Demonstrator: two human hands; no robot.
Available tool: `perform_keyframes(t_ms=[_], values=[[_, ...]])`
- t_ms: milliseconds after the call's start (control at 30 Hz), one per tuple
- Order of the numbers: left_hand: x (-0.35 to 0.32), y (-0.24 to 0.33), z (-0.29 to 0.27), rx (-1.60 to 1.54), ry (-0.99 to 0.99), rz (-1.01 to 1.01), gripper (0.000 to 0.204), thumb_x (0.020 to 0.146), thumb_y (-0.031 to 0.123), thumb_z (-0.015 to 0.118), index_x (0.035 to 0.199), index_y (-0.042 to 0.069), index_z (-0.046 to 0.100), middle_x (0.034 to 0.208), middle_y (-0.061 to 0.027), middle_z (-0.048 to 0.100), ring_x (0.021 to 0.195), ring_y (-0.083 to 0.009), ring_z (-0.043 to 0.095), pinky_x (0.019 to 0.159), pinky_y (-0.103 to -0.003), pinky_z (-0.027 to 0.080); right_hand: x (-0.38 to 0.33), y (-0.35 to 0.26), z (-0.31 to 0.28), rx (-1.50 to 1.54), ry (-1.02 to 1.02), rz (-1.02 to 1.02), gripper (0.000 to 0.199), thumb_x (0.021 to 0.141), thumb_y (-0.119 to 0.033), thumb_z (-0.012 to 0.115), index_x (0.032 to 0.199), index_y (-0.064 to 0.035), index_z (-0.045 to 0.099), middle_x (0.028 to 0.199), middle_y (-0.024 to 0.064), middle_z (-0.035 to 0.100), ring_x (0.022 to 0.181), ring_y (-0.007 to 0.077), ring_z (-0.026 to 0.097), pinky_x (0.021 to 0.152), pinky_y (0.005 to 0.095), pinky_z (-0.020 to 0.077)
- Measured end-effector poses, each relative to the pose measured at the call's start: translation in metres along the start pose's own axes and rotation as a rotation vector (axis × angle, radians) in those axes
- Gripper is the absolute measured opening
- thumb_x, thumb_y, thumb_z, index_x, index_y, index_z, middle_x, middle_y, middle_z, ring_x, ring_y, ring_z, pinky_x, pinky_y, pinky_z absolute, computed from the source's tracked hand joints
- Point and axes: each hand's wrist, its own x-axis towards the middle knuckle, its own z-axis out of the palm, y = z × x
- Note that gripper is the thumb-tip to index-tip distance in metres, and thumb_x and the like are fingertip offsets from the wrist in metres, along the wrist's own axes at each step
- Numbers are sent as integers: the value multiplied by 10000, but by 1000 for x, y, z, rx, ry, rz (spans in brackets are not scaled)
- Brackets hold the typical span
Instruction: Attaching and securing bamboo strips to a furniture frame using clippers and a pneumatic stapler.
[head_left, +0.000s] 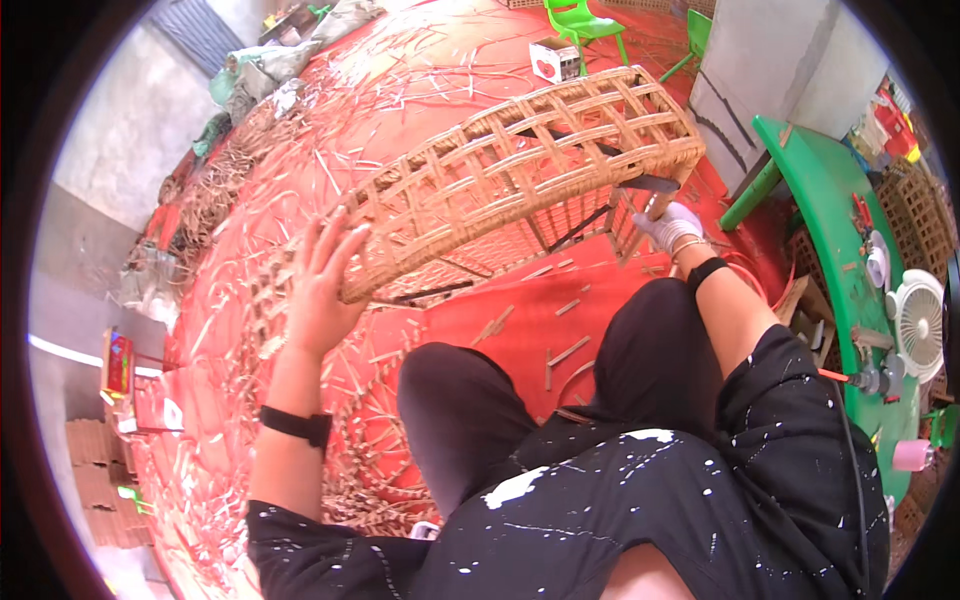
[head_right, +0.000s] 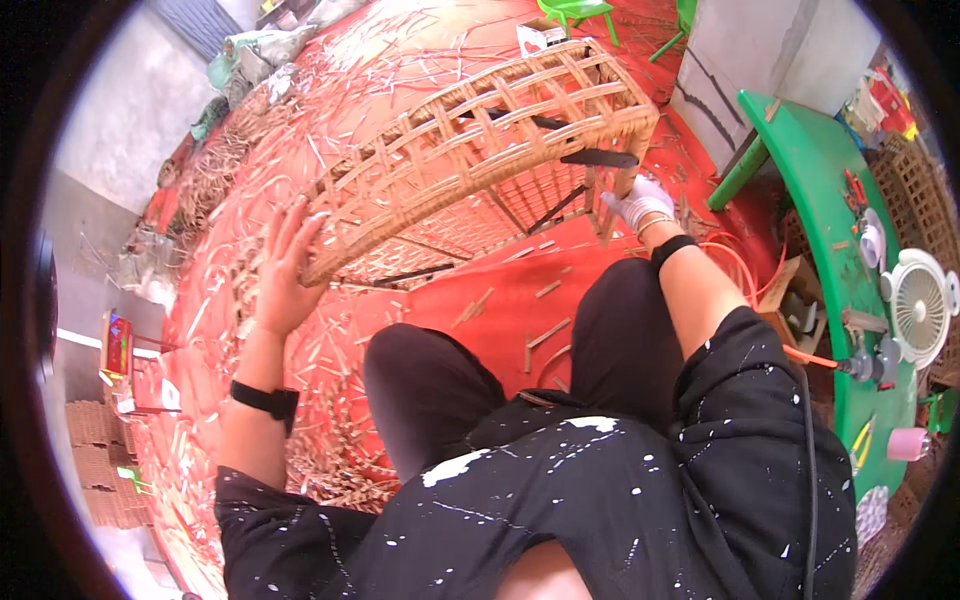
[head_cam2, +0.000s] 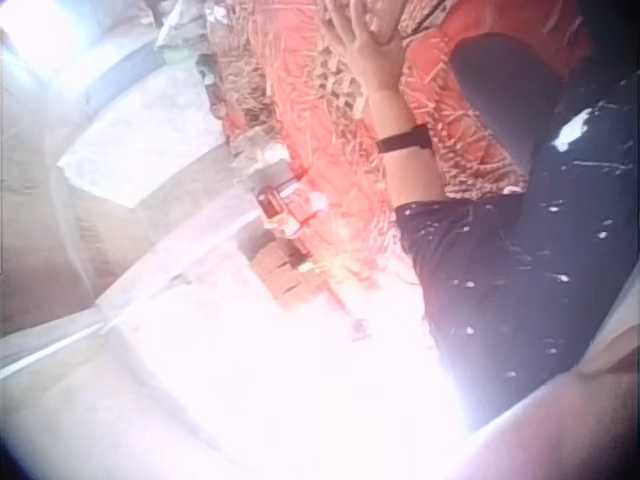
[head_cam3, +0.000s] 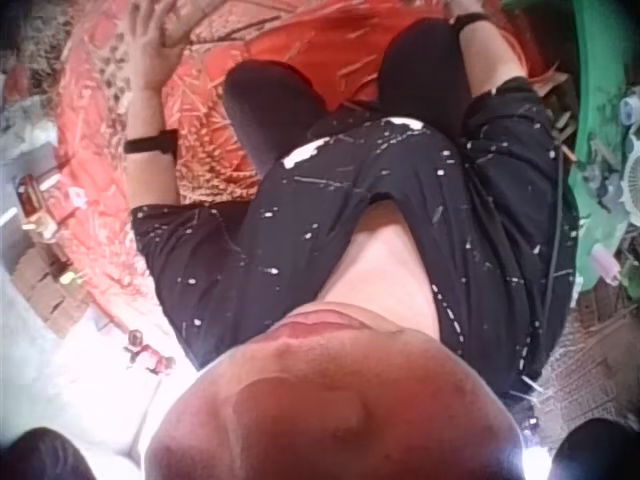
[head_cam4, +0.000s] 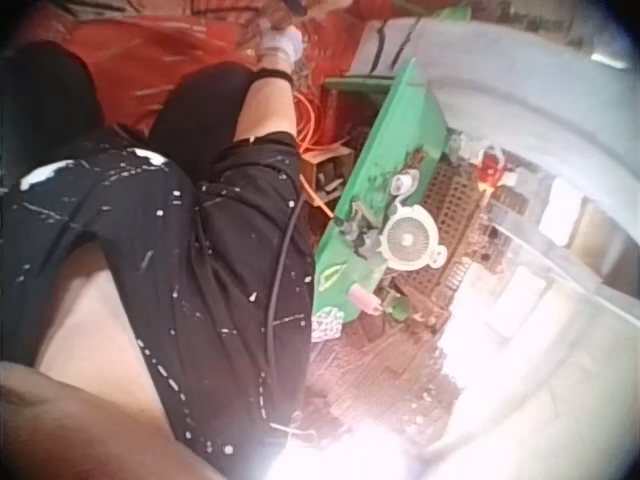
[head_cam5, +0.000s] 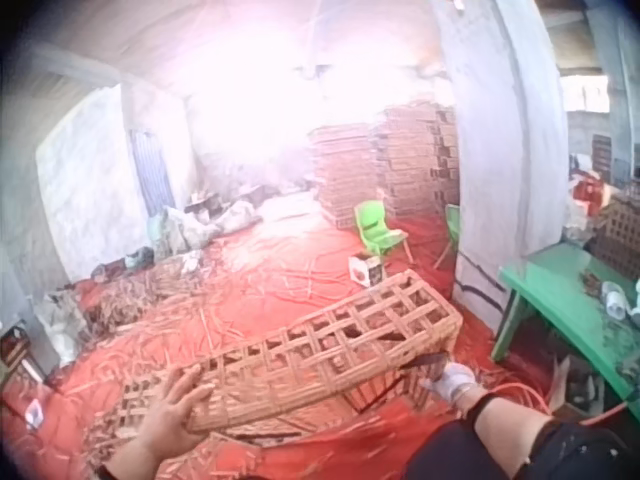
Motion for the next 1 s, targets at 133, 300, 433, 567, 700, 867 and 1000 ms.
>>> perform_keyframes(t_ms=[133, 300, 433, 567, 700, 867, 1000], values=[[-10, -25, -9, 52, 36, -5, 734, 655, 44, 731, 1337, 146, 480, 1439, -102, 402, 1339, -371, 326, 1091, -454, 312, 3, -33, -21, -18, 150, -156, 450, 785, -552, 595, 943, -140, 683, 907, 148, 679, 858, 351, 640, 749, 449, 500], [-11, -85, -9, -103, 205, -178, 524, 866, 61, 628, 1348, 12, 428, 1327, -182, 505, 1236, -292, 485, 1024, -363, 377, 13, -103, -107, 100, 608, -420, 451, 828, -514, 570, 860, -73, 659, 762, 172, 634, 750, 360, 621, 664, 418, 489], [-27, -108, 5, -308, 296, -426, 429, 925, 191, 585, 1295, 10, 465, 1160, -196, 603, 1061, -283, 593, 892, -373, 453, -3, -184, -190, 74, 816, -560, 459, 773, -491, 658, 1057, -130, 677, 817, 143, 671, 780, 297, 664, 717, 394, 520], [-49, -128, 70, -385, 414, -603, 391, 928, 241, 588, 1221, -8, 520, 1024, -163, 645, 902, -235, 612, 799, -354, 476, -40, -236, -234, 156, 1037, -905, 367, 810, -437, 630, 888, -79, 650, 771, 135, 658, 733, 299, 646, 697, 404, 511], [-73, -118, 148, -423, 516, -858, 387, 916, 275, 612, 1169, -11, 550, 953, -148, 656, 794, -215, 609, 724, -353, 489, -50, -274, -230, -69, 1116, -902, 294, 797, -357, 658, 878, -75, 645, 773, 132, 647, 722, 299, 633, 707, 397, 516], [-82, -79, 197, -476, 463, -946, 436, 932, 349, 577, 1176, -11, 544, 907, -124, 650, 768, -207, 604, 718, -348, 485, -78, -264, -206, -240, 1226, -1148, 233, 757, -274, 693, 860, -71, 646, 789, 133, 638, 760, 298, 629, 723, 395, 518], [-106, -88, 213, -422, 307, -1013, 399, 915, 343, 585, 1111, -4, 581, 885, -160, 662, 773, -262, 632, 718, -379, 486, -101, -252, -187, -214, 986, -1102, 217, 713, -207, 707, 849, -63, 618, 828, 124, 634, 820, 296, 632, 723, 399, 517]])
